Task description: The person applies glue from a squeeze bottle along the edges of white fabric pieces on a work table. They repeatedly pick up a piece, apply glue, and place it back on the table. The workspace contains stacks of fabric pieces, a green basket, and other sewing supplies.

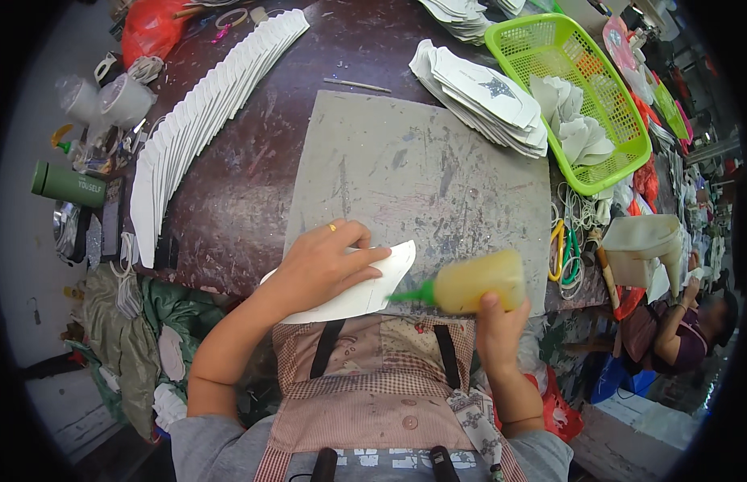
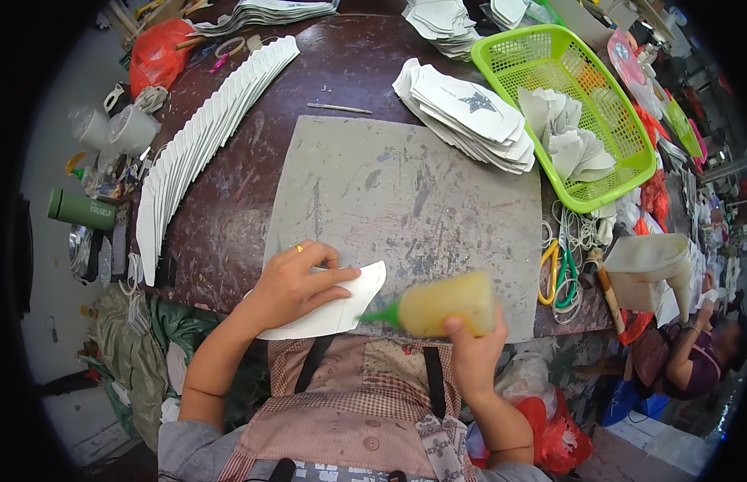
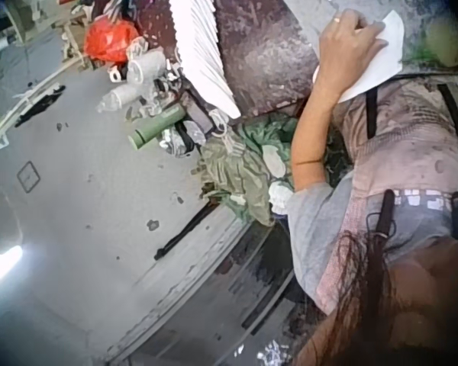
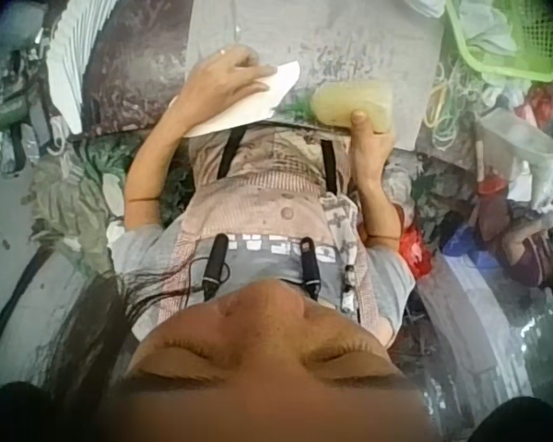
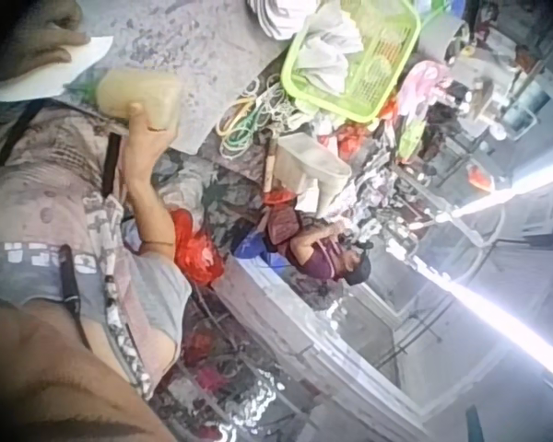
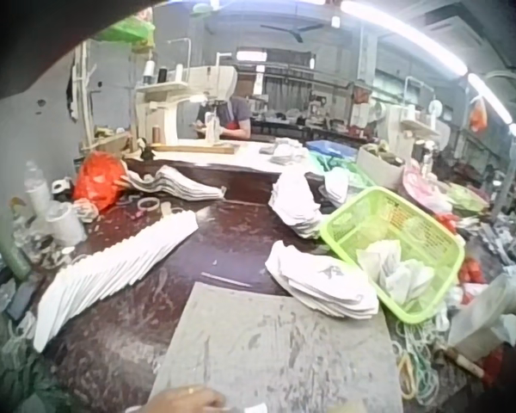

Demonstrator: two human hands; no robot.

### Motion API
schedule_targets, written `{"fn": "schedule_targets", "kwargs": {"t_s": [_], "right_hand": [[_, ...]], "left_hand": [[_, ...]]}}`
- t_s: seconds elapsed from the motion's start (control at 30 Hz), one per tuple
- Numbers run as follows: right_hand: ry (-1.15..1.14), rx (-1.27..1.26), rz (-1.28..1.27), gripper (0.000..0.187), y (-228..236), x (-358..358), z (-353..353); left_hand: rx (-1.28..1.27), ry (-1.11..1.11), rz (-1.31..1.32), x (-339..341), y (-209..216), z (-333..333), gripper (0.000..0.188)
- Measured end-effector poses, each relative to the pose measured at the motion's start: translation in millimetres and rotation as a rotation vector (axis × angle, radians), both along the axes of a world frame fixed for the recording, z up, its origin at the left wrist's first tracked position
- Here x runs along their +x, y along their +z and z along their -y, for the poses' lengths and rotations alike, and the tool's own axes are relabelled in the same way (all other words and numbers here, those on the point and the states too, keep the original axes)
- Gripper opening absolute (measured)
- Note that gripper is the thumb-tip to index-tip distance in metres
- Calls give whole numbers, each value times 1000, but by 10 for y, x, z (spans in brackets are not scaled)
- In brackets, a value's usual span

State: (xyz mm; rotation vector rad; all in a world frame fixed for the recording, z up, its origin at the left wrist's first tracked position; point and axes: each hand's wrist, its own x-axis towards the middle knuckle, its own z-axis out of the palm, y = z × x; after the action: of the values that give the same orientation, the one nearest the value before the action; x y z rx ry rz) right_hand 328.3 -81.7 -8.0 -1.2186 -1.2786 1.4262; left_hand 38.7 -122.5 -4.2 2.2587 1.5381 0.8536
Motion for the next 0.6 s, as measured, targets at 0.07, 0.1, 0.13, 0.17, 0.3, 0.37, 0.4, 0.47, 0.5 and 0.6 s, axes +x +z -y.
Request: {"fn": "schedule_targets", "kwargs": {"t_s": [0.07, 0.1, 0.13, 0.17, 0.3, 0.37, 0.4, 0.47, 0.5, 0.6], "right_hand": [[81, 39, 88, 57, 63, -7, 160], [160, 3, 69, 58, 17, 82, 177], [87, -25, -80, 59, 16, 92, 139], [21, -61, -228, 60, 17, 81, 89], [-131, 27, -480, 60, -202, 292, -379], [-247, 74, -488, 61, -343, 411, -564], [-325, 79, -494, 61, -409, 450, -618], [-255, 60, -611, 62, -535, 590, -753], [-275, 68, -609, 63, -493, 530, -734], [-151, 119, -571, 62, -573, 518, -763]], "left_hand": [[25, -10, -21, -6, 2, -8, 39], [41, -4, -32, -9, 8, 7, 43], [35, 47, -46, 0, 11, 46, 47], [29, 105, -59, 60, -6, 115, 51], [-75, 339, -11, 29, 279, 537, 53], [59, 516, 166, -315, 286, 678, 43], [164, 618, 218, -595, 321, 785, 38], [181, 1026, 339, -1175, 528, 1013, 34], [177, 1171, 364, -1533, 607, 1122, 31], [447, 1299, 418, -2590, 265, 1356, 24]]}}
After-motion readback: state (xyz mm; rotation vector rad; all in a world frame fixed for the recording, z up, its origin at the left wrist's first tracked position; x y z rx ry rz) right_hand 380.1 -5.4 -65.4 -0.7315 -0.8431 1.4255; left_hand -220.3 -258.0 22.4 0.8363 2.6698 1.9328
